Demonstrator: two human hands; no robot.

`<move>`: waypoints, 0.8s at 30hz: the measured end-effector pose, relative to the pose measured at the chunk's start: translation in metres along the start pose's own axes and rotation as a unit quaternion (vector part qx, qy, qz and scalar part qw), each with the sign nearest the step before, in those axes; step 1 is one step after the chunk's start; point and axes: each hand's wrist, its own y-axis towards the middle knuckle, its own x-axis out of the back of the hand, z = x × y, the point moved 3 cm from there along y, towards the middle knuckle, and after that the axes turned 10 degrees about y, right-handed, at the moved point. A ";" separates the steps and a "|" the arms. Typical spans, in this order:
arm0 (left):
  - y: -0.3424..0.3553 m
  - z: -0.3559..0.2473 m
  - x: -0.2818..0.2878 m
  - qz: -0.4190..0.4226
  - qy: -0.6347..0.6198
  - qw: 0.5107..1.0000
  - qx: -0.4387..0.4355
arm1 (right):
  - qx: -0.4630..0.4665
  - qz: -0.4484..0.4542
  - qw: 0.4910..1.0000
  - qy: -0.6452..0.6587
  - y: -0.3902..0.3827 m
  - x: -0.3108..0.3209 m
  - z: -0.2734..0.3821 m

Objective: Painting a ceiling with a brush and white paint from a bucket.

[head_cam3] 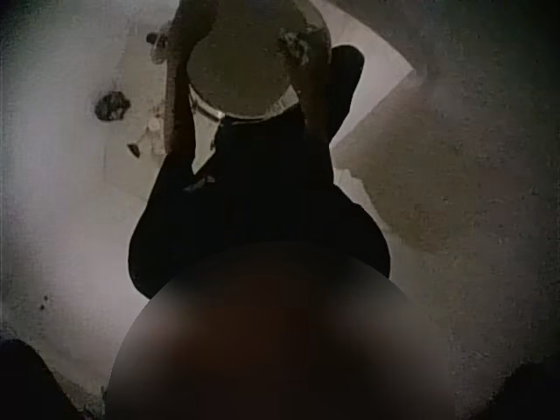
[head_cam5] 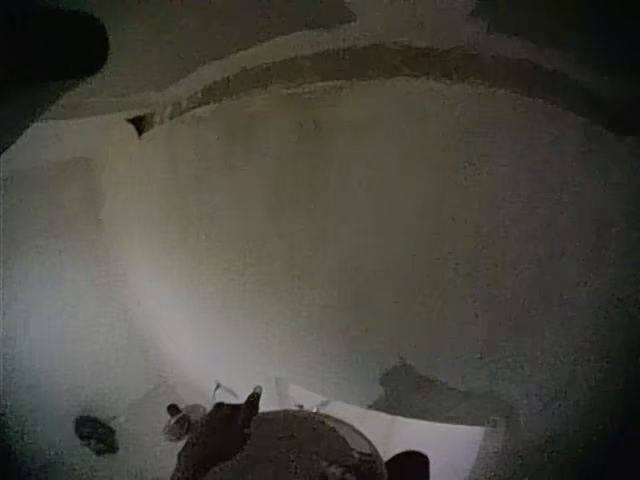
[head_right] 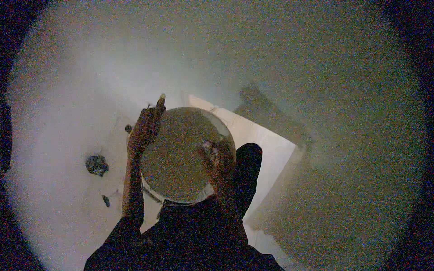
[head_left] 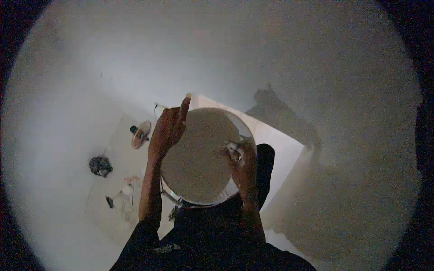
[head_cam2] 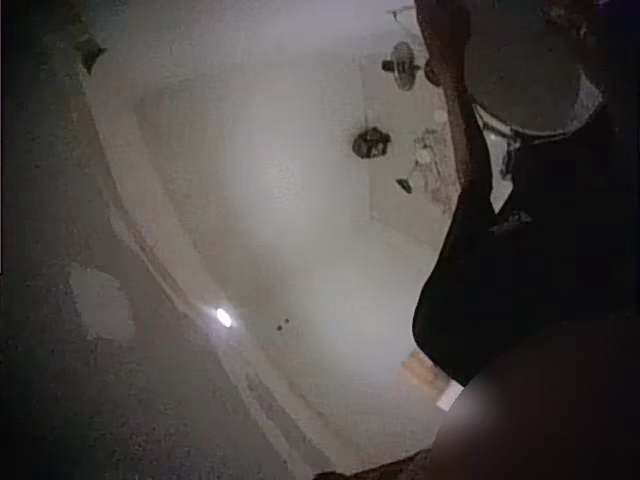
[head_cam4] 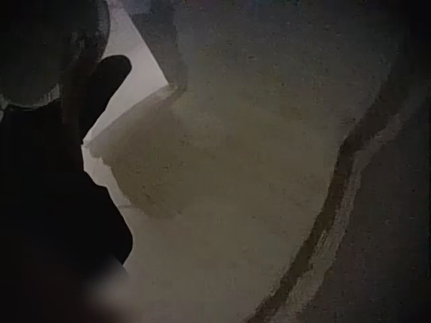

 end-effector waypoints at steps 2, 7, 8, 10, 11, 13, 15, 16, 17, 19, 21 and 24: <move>0.001 0.004 -0.003 0.040 -0.009 0.999 0.025 | 0.010 -0.013 0.997 -0.073 0.001 0.002 -0.005; 0.000 0.003 0.005 0.053 -0.002 0.998 0.044 | 0.020 -0.003 0.992 -0.125 0.002 -0.012 -0.019; 0.003 0.004 0.004 0.063 -0.020 0.997 0.048 | 0.038 0.015 0.994 -0.105 0.003 -0.018 -0.020; 0.005 0.004 0.004 0.058 -0.015 0.997 0.041 | 0.055 0.045 0.992 -0.108 0.004 -0.028 -0.019; 0.005 0.004 0.006 0.043 0.009 0.999 0.029 | 0.054 0.059 0.988 -0.132 0.004 -0.032 -0.018; 0.007 0.005 0.005 0.026 0.023 0.999 0.023 | 0.058 0.065 0.987 -0.133 0.003 -0.034 -0.015; 0.009 0.010 0.005 0.022 -0.003 0.999 0.039 | 0.068 0.090 0.990 -0.088 0.001 -0.033 -0.012; 0.013 0.008 0.002 0.049 0.006 0.998 0.041 | 0.061 0.049 0.989 -0.122 0.001 -0.028 -0.012; 0.018 0.003 -0.001 0.079 0.019 0.996 0.042 | 0.054 0.047 0.987 -0.145 0.001 -0.025 -0.012; 0.020 0.001 -0.002 0.086 0.007 0.995 0.043 | 0.036 0.048 0.983 -0.174 0.001 -0.021 -0.016; 0.022 0.000 0.002 0.048 -0.033 0.998 0.039 | 0.030 0.057 0.984 -0.169 0.002 -0.021 -0.021; 0.016 -0.002 0.006 0.068 0.059 0.994 0.054 | 0.007 0.034 0.985 -0.168 0.005 -0.019 -0.027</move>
